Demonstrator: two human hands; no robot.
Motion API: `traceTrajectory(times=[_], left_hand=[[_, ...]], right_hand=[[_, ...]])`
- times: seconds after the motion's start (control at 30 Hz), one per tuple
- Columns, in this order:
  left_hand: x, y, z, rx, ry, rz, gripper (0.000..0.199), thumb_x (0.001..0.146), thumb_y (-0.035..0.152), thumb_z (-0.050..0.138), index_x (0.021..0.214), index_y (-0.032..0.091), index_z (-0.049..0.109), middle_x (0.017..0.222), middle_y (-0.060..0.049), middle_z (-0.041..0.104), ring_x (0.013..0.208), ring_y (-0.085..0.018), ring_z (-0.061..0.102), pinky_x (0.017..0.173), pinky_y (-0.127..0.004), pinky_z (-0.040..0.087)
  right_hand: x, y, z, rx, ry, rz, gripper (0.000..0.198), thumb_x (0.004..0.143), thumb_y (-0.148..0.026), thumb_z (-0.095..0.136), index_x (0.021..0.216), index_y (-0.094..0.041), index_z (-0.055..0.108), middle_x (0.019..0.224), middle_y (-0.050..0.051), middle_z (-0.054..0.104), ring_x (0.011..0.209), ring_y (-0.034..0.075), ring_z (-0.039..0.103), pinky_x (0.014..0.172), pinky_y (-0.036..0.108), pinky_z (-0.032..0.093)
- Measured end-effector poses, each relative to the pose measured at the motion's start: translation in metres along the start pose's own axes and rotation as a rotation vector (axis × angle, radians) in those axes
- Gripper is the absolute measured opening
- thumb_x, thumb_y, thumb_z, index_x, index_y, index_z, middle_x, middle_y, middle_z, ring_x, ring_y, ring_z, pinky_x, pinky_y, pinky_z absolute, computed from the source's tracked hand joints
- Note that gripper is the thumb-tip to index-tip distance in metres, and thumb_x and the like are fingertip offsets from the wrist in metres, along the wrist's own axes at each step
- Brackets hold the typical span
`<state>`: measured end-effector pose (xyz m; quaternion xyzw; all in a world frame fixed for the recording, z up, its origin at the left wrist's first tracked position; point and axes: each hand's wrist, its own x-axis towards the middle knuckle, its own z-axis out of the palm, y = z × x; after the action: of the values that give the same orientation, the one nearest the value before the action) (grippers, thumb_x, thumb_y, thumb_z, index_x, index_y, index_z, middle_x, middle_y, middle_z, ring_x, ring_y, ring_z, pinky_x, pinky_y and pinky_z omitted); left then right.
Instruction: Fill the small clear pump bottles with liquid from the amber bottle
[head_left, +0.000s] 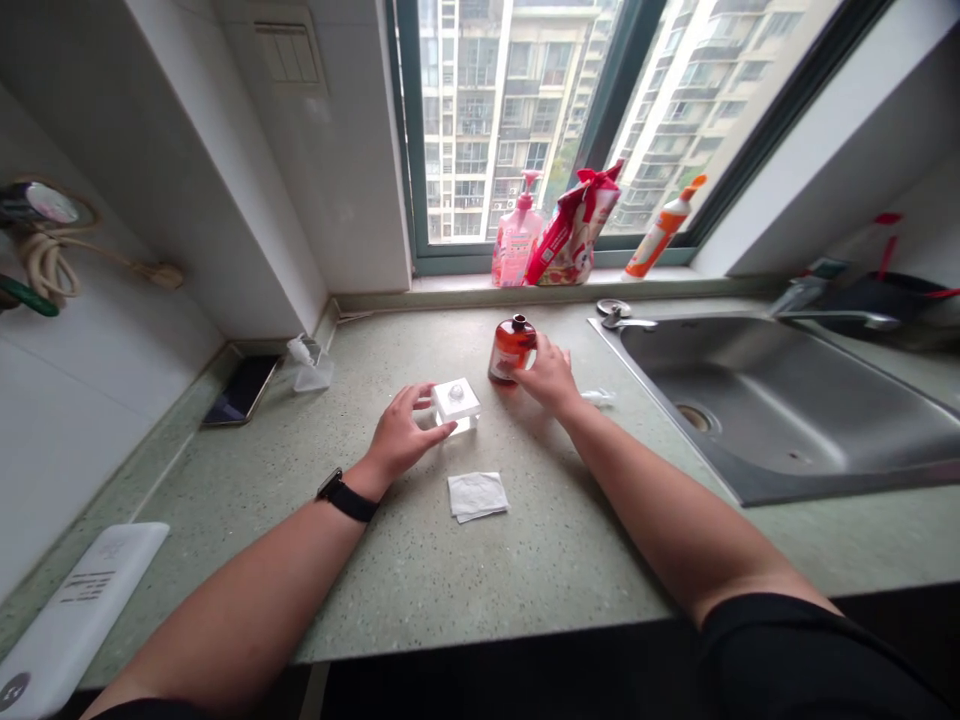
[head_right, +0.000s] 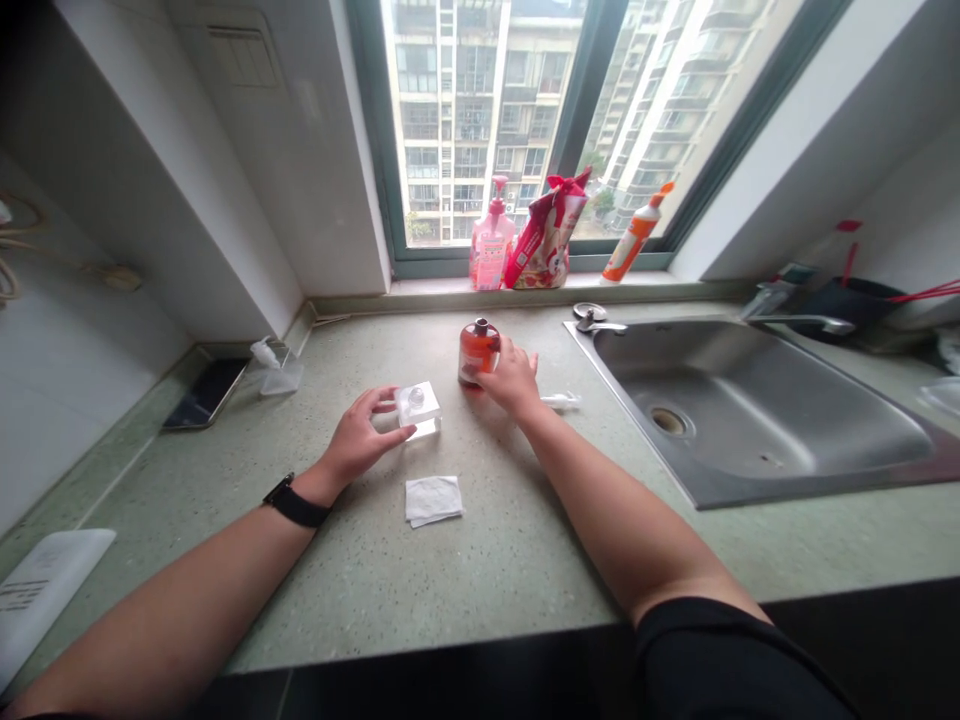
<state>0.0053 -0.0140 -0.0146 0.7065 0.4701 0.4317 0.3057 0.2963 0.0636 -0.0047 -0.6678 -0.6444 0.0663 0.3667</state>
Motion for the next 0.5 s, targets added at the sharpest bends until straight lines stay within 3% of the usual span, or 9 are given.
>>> traceTrajectory(times=[0.1,0.23,0.33,0.5], left_hand=[[0.0,0.001,0.0,0.004,-0.018,0.001,0.063,0.079,0.04,0.093,0.132,0.019,0.066,0.135,-0.015,0.071,0.115,-0.031,0.078,0.099,-0.048,0.066],[0.0,0.001,0.0,0.007,-0.053,0.013,0.063,0.08,0.04,0.092,0.133,0.02,0.066,0.135,-0.014,0.071,0.115,-0.031,0.077,0.102,-0.05,0.064],[0.0,0.001,-0.001,0.026,-0.081,0.017,0.064,0.082,0.042,0.09,0.136,0.02,0.066,0.135,-0.014,0.071,0.115,-0.032,0.077,0.103,-0.052,0.063],[0.0,0.001,-0.002,0.049,-0.088,0.037,0.065,0.082,0.047,0.089,0.137,0.021,0.064,0.138,-0.015,0.07,0.115,-0.032,0.077,0.103,-0.053,0.062]], right_hand=[[0.004,-0.002,-0.009,0.014,-0.025,0.006,0.079,0.075,-0.058,0.085,0.141,-0.025,0.058,0.142,0.018,0.072,0.135,0.044,0.062,0.123,0.072,0.03],[0.014,0.0,-0.04,0.101,-0.013,0.041,0.088,0.083,-0.069,0.076,0.153,-0.02,0.052,0.146,0.02,0.07,0.139,0.04,0.062,0.121,0.062,0.041],[0.014,0.01,-0.069,0.156,0.023,0.028,0.075,0.091,-0.07,0.066,0.146,-0.019,0.061,0.14,0.019,0.073,0.132,0.036,0.068,0.113,0.055,0.05],[-0.002,0.042,-0.099,0.055,0.021,0.032,0.041,0.094,-0.052,0.065,0.115,-0.019,0.078,0.122,0.016,0.081,0.116,0.033,0.074,0.102,0.05,0.056]])
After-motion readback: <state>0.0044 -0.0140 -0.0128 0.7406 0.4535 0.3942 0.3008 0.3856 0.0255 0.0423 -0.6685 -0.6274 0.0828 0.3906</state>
